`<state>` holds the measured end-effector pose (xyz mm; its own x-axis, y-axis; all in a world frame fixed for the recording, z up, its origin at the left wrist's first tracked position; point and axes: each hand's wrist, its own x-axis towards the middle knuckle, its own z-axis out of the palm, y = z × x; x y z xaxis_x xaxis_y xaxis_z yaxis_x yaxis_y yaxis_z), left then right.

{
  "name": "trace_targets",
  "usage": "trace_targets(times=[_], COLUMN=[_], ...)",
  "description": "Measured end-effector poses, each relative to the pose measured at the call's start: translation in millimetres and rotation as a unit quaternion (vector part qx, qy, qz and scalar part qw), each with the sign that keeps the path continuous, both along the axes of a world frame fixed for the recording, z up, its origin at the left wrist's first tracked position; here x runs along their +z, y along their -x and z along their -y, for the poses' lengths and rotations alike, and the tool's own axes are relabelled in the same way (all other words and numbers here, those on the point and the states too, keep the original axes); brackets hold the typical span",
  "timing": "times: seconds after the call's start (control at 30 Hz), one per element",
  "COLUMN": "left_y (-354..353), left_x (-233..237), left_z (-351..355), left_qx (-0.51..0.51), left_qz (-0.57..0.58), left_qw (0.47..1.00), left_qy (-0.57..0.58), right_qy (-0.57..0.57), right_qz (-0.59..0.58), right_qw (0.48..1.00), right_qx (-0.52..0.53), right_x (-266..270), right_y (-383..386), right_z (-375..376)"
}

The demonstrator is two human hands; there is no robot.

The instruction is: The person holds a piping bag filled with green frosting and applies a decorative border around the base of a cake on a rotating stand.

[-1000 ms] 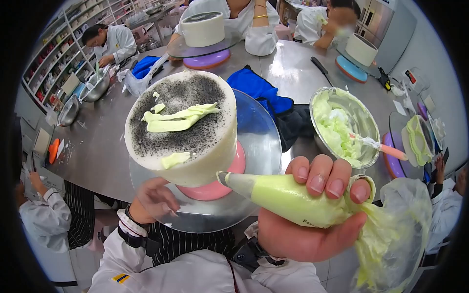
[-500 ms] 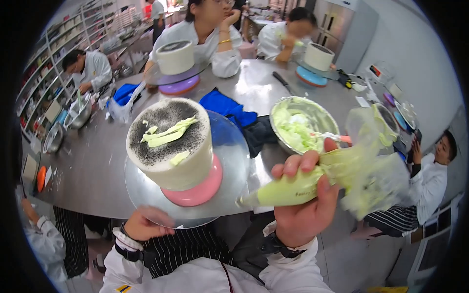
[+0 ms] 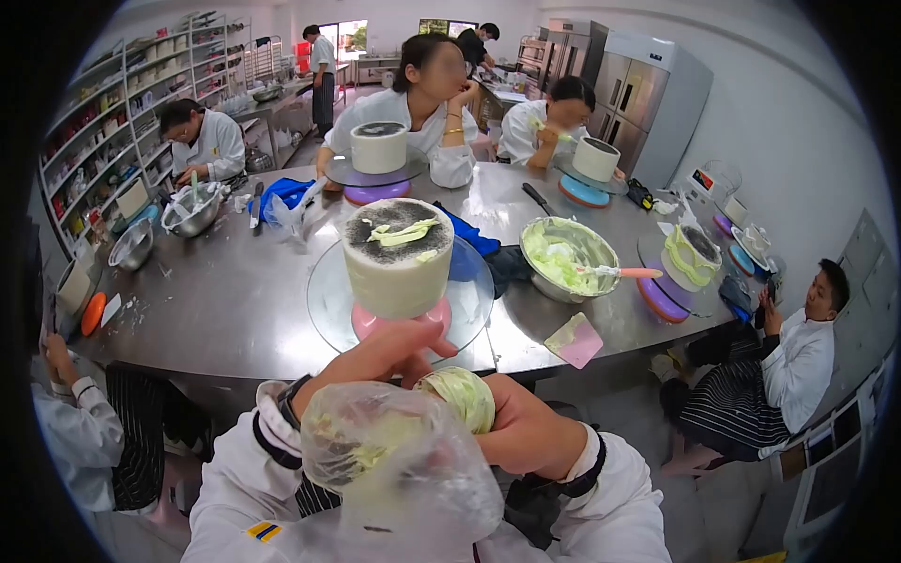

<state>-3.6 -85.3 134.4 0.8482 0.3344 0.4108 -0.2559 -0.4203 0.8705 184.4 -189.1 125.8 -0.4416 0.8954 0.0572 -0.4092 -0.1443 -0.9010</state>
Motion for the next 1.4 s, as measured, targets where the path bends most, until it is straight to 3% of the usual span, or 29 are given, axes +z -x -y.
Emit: trace_targets(times=[0.03,0.1,0.13,0.17,0.2,0.23,0.27,0.3,0.37,0.43,0.47,0.53,0.63,0.7,0.73,0.77,0.8,0.83,0.9,0.97,1.0,1.07,1.17,1.2,1.23,1.27,1.3,1.37,1.4], left_y=[1,-2,-1,-4,-8,-13,-16,-23,-26,-25,-27,-39,-50,-55,-50,-43,-40,-42,-50,-50,-50,-48,-49,-48,-46,-47,-51,-54,-53], left_x=[4,5,4,-10,-30,-41,-46,-48,-28,-5,2,7,13,5,5,5,5,3,-2,-11,-14,-15,-14,-10,-3,3,8,15,20], left_z=[0,-3,-4,-4,-7,-9,-17,-24,-15,1,6,13,13,3,0,-3,-3,1,16,20,22,24,28,29,29,30,31,33,32], left_qx=[0.001,-0.088,-0.07,-0.071,-0.139,-0.192,-0.198,-0.113,-0.074,0.008,0.049,0.034,0.027,0.088,0.09,0.093,0.093,0.092,0.151,0.137,0.174,0.247,0.283,0.269,0.285,0.3,0.285,0.232,0.22], left_qz=[0.002,-0.053,0.015,0.018,0.071,0.115,0.121,0.171,0.156,0.121,0.103,0.136,0.151,0.137,0.14,0.055,-0.034,-0.036,0.165,0.181,0.185,0.167,0.168,0.169,0.151,0.135,0.137,0.155,0.139], left_qw=[1.0,0.985,0.988,0.988,0.969,0.839,0.903,0.947,0.957,0.97,0.973,0.963,0.951,0.951,0.95,0.962,0.966,0.966,0.913,0.912,0.944,0.954,0.94,0.944,0.929,0.906,0.911,0.942,0.938], left_qy=[-0.004,0.142,-0.138,-0.138,0.191,0.496,0.361,0.249,0.233,0.21,0.199,0.23,0.268,0.262,0.262,0.251,0.238,0.241,0.341,0.343,0.212,-0.009,-0.09,-0.089,-0.178,-0.267,-0.265,-0.187,-0.231], right_qy=[-0.004,-0.271,-0.39,-0.389,-0.261,-0.123,-0.082,-0.086,-0.138,-0.105,-0.129,-0.152,-0.166,-0.2,-0.204,-0.206,-0.231,-0.228,-0.19,-0.187,-0.164,-0.137,-0.168,-0.265,-0.346,-0.314,-0.309,-0.324,-0.319], right_qz=[0.002,0.232,0.338,0.34,0.205,0.061,0.018,0.019,0.022,0.035,0.041,0.084,0.064,0.033,0.043,0.053,-0.01,-0.012,-0.051,-0.042,-0.044,-0.045,0.034,0.195,0.354,0.294,0.297,0.133,0.131], right_qw=[1.0,0.934,0.856,0.855,0.942,0.988,0.996,0.996,0.99,0.993,0.99,0.972,0.955,0.956,0.973,0.977,0.973,0.973,0.96,0.953,0.949,0.942,0.926,0.88,0.801,0.839,0.834,0.865,0.864], right_qx=[0.001,-0.028,-0.04,-0.04,-0.056,-0.071,-0.029,-0.03,-0.03,-0.041,0.03,0.156,0.236,0.212,0.098,-0.018,-0.023,-0.025,-0.2,-0.234,-0.267,-0.302,-0.337,-0.342,-0.337,-0.334,-0.348,-0.36,-0.368], right_x=[-1,-14,-15,-15,-15,-14,-9,-14,-26,-27,-28,-18,-13,-13,-3,1,-4,-6,-3,-7,-10,-19,-25,-22,-20,-30,-38,-51,-50], right_y=[-2,-16,-18,-16,-9,-7,-11,-16,-27,-25,-24,-19,-7,4,11,14,16,14,13,9,9,9,3,-5,-13,-17,-19,-20,-20], right_z=[-2,-16,-15,-7,1,7,7,5,-4,-4,-9,-16,-29,-21,-8,0,-4,-2,2,-1,-3,-8,-20,-20,-18,-21,-27,-37,-38])
